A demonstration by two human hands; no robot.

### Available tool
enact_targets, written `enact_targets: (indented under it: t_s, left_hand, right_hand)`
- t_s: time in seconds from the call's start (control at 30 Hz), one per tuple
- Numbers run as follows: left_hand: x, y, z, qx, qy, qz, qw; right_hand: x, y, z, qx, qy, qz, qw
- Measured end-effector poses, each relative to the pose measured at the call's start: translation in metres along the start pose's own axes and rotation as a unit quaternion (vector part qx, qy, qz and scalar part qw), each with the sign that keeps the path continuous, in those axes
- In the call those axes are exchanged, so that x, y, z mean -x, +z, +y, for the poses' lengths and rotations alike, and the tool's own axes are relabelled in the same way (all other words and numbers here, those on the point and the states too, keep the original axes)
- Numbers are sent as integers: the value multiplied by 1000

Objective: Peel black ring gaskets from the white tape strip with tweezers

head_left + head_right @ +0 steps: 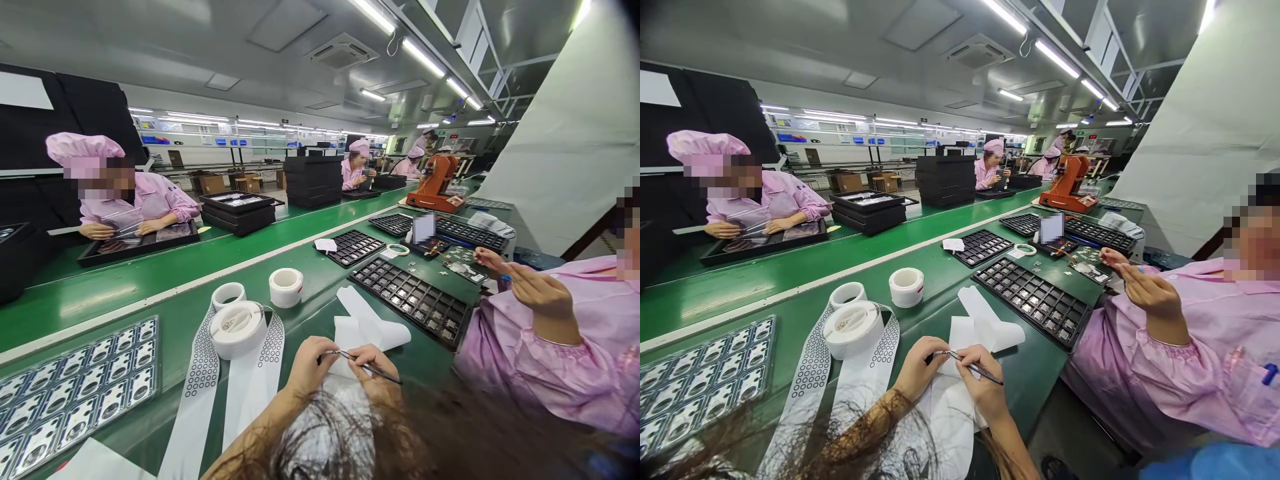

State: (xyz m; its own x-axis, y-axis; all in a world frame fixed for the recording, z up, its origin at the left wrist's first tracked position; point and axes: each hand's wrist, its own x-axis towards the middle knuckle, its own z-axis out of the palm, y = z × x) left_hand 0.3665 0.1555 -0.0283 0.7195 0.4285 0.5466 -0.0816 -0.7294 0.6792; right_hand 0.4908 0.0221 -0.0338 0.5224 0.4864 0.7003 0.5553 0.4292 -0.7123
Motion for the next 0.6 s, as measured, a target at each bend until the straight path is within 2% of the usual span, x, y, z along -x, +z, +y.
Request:
enact_targets:
  t_s: [0.17, 0.6]
  left_hand:
    - [0, 0, -1, 1, -3, -3, 1000]
    - [0, 0, 2, 4, -20, -6, 1000]
  right_hand:
    - [-1, -1, -1, 7, -4, -21, 1000]
    - [0, -6, 6, 28, -22, -26, 999]
